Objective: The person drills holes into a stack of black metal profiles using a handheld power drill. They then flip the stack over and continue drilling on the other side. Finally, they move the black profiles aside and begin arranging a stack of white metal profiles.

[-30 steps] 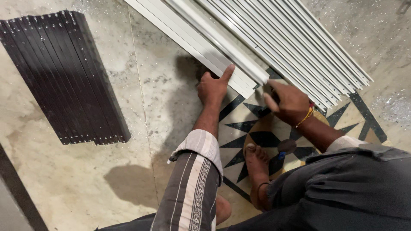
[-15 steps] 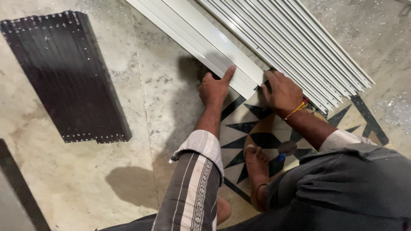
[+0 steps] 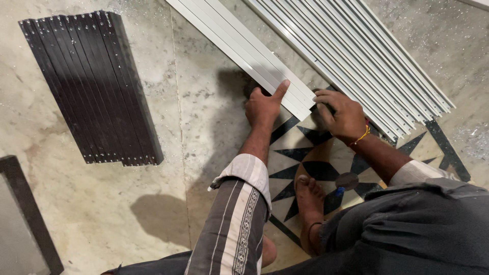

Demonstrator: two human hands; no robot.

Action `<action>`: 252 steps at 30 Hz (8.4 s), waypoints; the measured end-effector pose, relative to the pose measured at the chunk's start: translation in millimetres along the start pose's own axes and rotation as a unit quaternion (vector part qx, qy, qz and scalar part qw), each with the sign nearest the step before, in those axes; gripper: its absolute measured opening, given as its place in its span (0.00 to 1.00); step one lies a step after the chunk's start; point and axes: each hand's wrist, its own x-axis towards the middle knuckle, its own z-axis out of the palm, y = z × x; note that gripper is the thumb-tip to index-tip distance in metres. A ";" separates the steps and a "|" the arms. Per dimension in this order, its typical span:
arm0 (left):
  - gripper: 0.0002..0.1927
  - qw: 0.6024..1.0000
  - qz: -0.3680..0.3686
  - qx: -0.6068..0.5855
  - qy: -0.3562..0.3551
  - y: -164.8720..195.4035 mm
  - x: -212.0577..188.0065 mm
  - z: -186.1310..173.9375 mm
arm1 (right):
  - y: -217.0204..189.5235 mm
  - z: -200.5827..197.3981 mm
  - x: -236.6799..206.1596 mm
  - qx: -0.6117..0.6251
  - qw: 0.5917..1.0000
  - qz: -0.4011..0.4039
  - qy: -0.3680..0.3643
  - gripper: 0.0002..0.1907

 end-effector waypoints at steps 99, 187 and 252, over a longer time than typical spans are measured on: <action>0.60 0.792 0.445 0.414 -0.050 18.4 18.0 26.6 | 55.6 -28.6 -48.6 -0.063 0.981 0.174 -0.058 0.34; 0.70 0.746 0.514 0.420 -0.042 84.1 10.7 19.4 | 74.8 -59.6 -30.2 -0.211 0.972 0.080 0.065 0.30; 0.72 0.755 0.501 0.421 -0.022 97.2 -11.8 14.1 | 100.4 -65.3 -8.2 -0.145 0.961 0.236 0.011 0.38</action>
